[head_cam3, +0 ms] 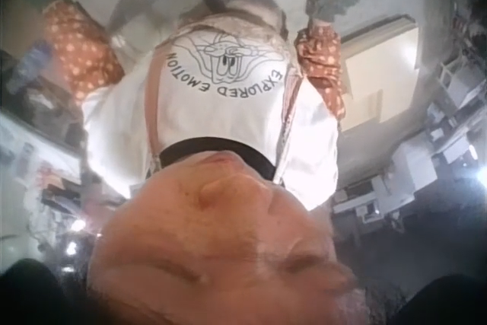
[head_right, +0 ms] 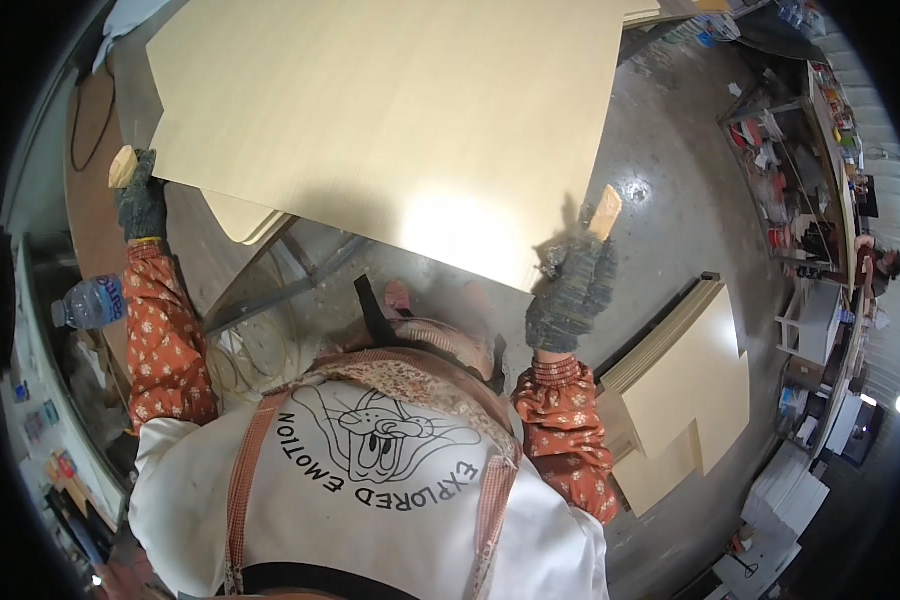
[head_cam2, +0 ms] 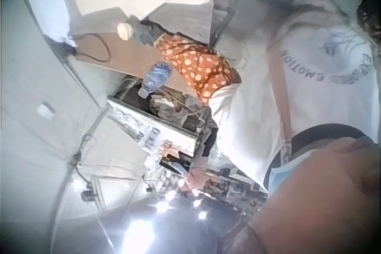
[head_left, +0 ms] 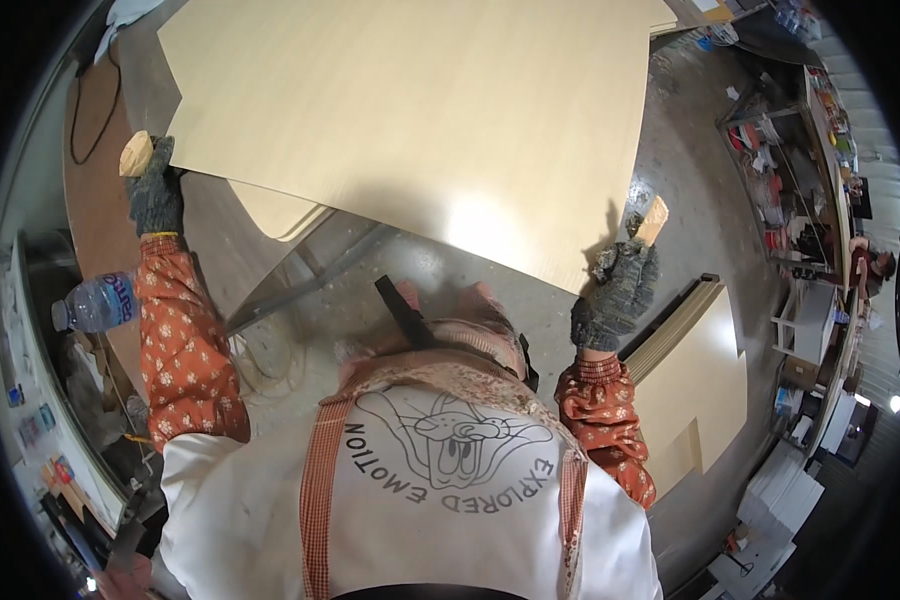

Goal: The person wipes the surface of a light-colored wooden board with a cloth and applies a substance to its edge using a small stick.

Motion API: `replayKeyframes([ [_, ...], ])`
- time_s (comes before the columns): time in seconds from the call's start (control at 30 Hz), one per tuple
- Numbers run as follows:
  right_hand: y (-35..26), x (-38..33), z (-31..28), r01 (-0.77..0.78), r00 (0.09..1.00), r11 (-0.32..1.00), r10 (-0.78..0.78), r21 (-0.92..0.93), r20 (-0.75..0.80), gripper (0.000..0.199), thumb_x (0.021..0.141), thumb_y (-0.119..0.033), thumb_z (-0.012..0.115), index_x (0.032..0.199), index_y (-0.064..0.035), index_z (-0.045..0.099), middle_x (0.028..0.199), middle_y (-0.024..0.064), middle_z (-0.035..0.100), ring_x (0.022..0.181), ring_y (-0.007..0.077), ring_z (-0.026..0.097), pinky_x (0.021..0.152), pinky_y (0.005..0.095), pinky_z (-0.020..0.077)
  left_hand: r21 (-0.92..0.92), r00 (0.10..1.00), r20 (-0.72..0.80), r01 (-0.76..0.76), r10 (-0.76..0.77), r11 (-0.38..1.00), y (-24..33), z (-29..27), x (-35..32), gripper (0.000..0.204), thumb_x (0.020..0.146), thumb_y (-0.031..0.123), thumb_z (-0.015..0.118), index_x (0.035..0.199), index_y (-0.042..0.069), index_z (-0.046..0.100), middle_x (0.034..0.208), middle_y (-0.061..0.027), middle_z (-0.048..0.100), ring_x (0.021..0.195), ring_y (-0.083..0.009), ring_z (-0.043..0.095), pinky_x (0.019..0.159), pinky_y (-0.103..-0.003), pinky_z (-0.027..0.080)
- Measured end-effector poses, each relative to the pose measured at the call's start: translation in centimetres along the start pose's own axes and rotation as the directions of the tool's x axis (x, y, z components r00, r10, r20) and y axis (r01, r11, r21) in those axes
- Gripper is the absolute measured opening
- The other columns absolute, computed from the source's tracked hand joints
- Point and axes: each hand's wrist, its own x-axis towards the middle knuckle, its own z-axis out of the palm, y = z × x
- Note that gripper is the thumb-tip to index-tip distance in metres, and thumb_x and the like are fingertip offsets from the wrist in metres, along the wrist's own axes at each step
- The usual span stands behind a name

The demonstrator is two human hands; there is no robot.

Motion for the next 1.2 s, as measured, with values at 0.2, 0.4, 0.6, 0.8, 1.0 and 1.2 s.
replayKeyframes([
  [0.2, -0.4, 3.7, 0.3, 0.546, 0.827, 0.599, -0.496, -0.585, 0.264, 0.009, 0.09, -0.007, 0.052, 0.095, -0.0016, 0.057, 0.081, 0.009, 0.058, 0.069, 0.0166, 0.057, 0.061, 0.0233, 0.0464, 0.802, 0.742, 0.364, -0.557, 0.563, 0.216, 1.9, -0.6, -4.5, 0.011, 0.083, 0.009, 0.064, 0.086, -0.001, 0.06, 0.084, -0.0068, 0.058, 0.077, -0.0174, 0.057, 0.075, -0.03, 0.049],
  [0.4, 2.7, 6.4, -0.1, 0.683, 0.72, 0.42, -0.524, -0.598, 0.454, 0.015, 0.095, -0.013, 0.046, 0.096, -0.0007, 0.054, 0.079, 0.0039, 0.054, 0.067, 0.0118, 0.052, 0.058, 0.024, 0.0449, 0.694, 0.918, -0.024, -0.27, 0.396, 0.668, 0.2, -2.1, -11.6, 0.018, 0.077, 0.004, 0.065, 0.094, 0.011, 0.062, 0.085, -0.0058, 0.057, 0.082, -0.0238, 0.053, 0.076, -0.035, 0.045],
  [0.6, 8.0, 15.0, -0.2, 0.585, 0.811, 0.628, -0.434, -0.513, 0.392, 0.02, 0.093, -0.015, 0.053, 0.102, 0.0024, 0.055, 0.092, 0.012, 0.059, 0.073, 0.0175, 0.06, 0.062, 0.0274, 0.0517, 0.192, 0.893, -0.45, 0.113, -0.015, 0.975, 4.8, 3.9, -15.6, 0.019, 0.076, 0.012, 0.074, 0.09, 0.006, 0.063, 0.078, 0.0036, 0.059, 0.066, -0.0068, 0.054, 0.058, -0.021, 0.045],
  [0.8, 9.0, 20.0, 5.3, 0.578, 0.8, 0.675, -0.355, -0.46, 0.483, 0.022, 0.092, -0.017, 0.054, 0.103, 0.0016, 0.056, 0.091, 0.0134, 0.06, 0.073, 0.02, 0.059, 0.06, 0.0322, 0.049, 0.039, 0.839, -0.51, 0.245, -0.192, 0.969, 5.3, 5.0, -16.8, 0.013, 0.079, 0.01, 0.071, 0.087, 0.008, 0.06, 0.077, 0.0041, 0.055, 0.067, -0.0071, 0.051, 0.059, -0.023, 0.044],
  [1.0, 10.1, 24.2, 9.7, 0.859, 0.313, -0.13, -0.632, -0.495, 0.709, 0.03, 0.092, -0.018, 0.051, 0.114, 0.0013, 0.05, 0.103, 0.0196, 0.06, 0.082, 0.0317, 0.061, 0.069, 0.0393, 0.0508, -0.031, 0.845, -0.506, 0.184, -0.174, 0.982, 3.4, 5.6, -17.1, 0.015, 0.08, 0.008, 0.07, 0.091, 0.005, 0.06, 0.081, 0.0022, 0.057, 0.069, -0.0082, 0.053, 0.061, -0.023, 0.045],
  [1.2, 10.8, 25.7, 13.1, 0.86, 0.392, -0.083, -0.525, -0.503, 0.756, 0.04, 0.09, -0.015, 0.051, 0.127, -0.0005, 0.044, 0.113, 0.0245, 0.056, 0.097, 0.0361, 0.058, 0.083, 0.0421, 0.0489, -0.15, 0.846, -0.49, 0.157, -0.211, 0.976, 1.4, 4.4, -17.9, 0.02, 0.08, 0.005, 0.069, 0.098, 0.004, 0.06, 0.086, 0.0006, 0.06, 0.073, -0.0091, 0.057, 0.062, -0.023, 0.049],
])
